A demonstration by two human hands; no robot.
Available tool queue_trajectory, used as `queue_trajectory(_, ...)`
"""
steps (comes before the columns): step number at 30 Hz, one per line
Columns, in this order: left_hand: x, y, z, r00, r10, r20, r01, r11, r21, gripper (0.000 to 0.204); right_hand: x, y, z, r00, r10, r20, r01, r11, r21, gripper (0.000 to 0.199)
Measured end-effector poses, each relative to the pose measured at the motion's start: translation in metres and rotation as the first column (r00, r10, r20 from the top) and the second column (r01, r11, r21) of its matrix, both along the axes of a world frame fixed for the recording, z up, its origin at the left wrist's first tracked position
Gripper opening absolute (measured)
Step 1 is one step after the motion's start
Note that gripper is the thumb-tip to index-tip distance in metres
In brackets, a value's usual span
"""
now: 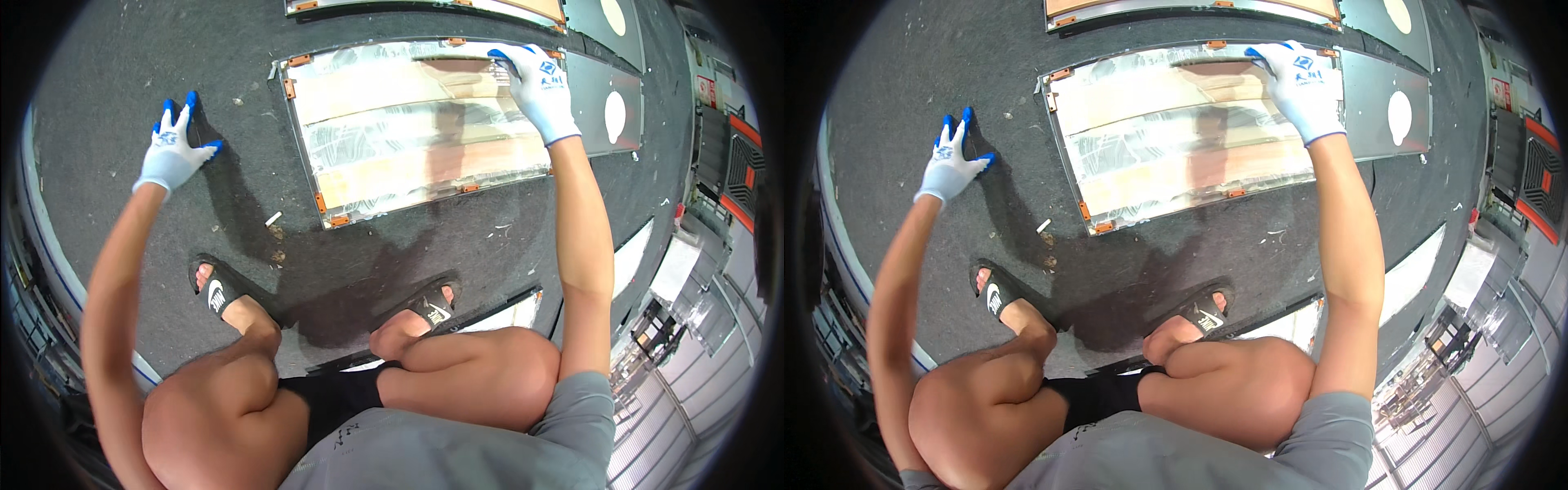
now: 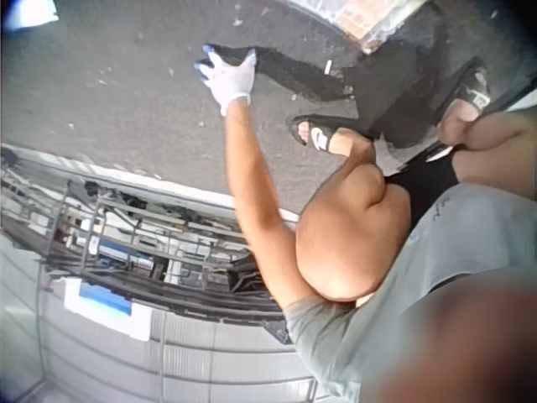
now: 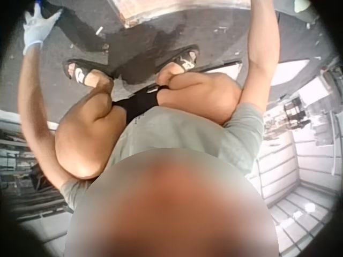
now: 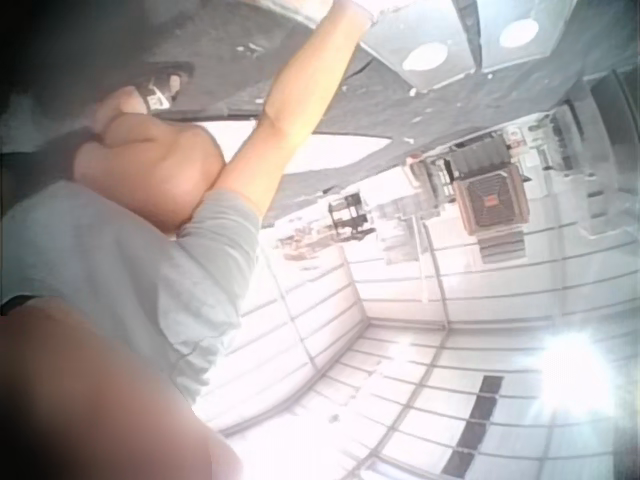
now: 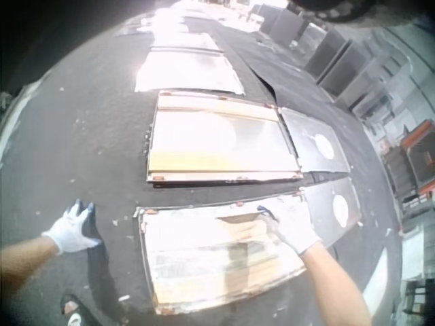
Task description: The person applies a white paste-like compound to several rectangular panels laid on a dark work surface using a small spatula. They spread the material evenly across each panel, moving from one to the next in sequence.
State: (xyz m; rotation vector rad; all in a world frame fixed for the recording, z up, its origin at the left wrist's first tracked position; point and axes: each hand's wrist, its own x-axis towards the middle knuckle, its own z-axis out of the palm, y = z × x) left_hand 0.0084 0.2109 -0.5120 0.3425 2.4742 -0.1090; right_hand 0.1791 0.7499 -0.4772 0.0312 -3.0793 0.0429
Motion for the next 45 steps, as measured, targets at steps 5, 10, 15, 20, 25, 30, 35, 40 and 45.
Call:
queue_trajectory(5, -0.018, 0.005, 0.024, 0.945, -0.319, 0.068, 0.322, 0.874, -0.363, 0.087, 0.008, 0.007, -0.017, 0.998, 0.011, -0.069, -0.003, 0.994, 0.108, 0.023)
queue_trajectory(10, 0.019, 0.056, -0.055, 0.95, 0.17, -0.263, -0.113, 0.969, 0.219, 0.076, 0.012, 0.01, -0.01, 0.954, 0.047, -0.298, -0.065, 0.997, -0.048, 0.024)
queue_trajectory(15, 0.056, 0.08, -0.102, 0.748, 0.25, -0.615, -0.133, 0.964, 0.23, 0.07, 0.031, -0.055, 0.019, 0.978, -0.085, 0.191, 0.119, 0.978, -0.172, 0.026)
queue_trajectory(20, 0.059, 0.087, -0.097, 0.712, 0.243, -0.659, -0.099, 0.964, 0.247, 0.065, 0.036, -0.126, 0.017, 0.994, 0.091, -0.063, -0.109, 0.908, -0.405, 0.018)
queue_trajectory(25, 0.06, 0.09, -0.095, 0.718, 0.255, -0.648, -0.124, 0.962, 0.241, 0.066, 0.047, -0.107, 0.013, 0.954, -0.209, 0.216, 0.292, 0.809, -0.51, 0.019)
queue_trajectory(30, 0.059, 0.086, -0.097, 0.713, 0.25, -0.655, -0.124, 0.964, 0.234, 0.065, 0.072, -0.041, 0.024, 0.8, -0.51, 0.316, 0.596, 0.612, -0.52, 0.024)
queue_trajectory(35, 0.059, 0.084, -0.101, 0.681, 0.258, -0.686, -0.098, 0.96, 0.264, 0.063, 0.07, 0.031, 0.032, 0.86, -0.475, 0.186, 0.509, 0.821, -0.257, 0.023)
queue_trajectory(40, 0.059, 0.081, -0.102, 0.681, 0.245, -0.69, -0.077, 0.961, 0.266, 0.063, 0.042, 0.088, 0.026, 0.991, -0.13, 0.029, 0.132, 0.989, -0.074, 0.022)
queue_trajectory(45, 0.059, 0.081, -0.101, 0.688, 0.242, -0.684, -0.071, 0.961, 0.268, 0.063, 0.018, 0.097, 0.006, 1.0, -0.015, -0.014, 0.013, 0.996, -0.091, 0.023)
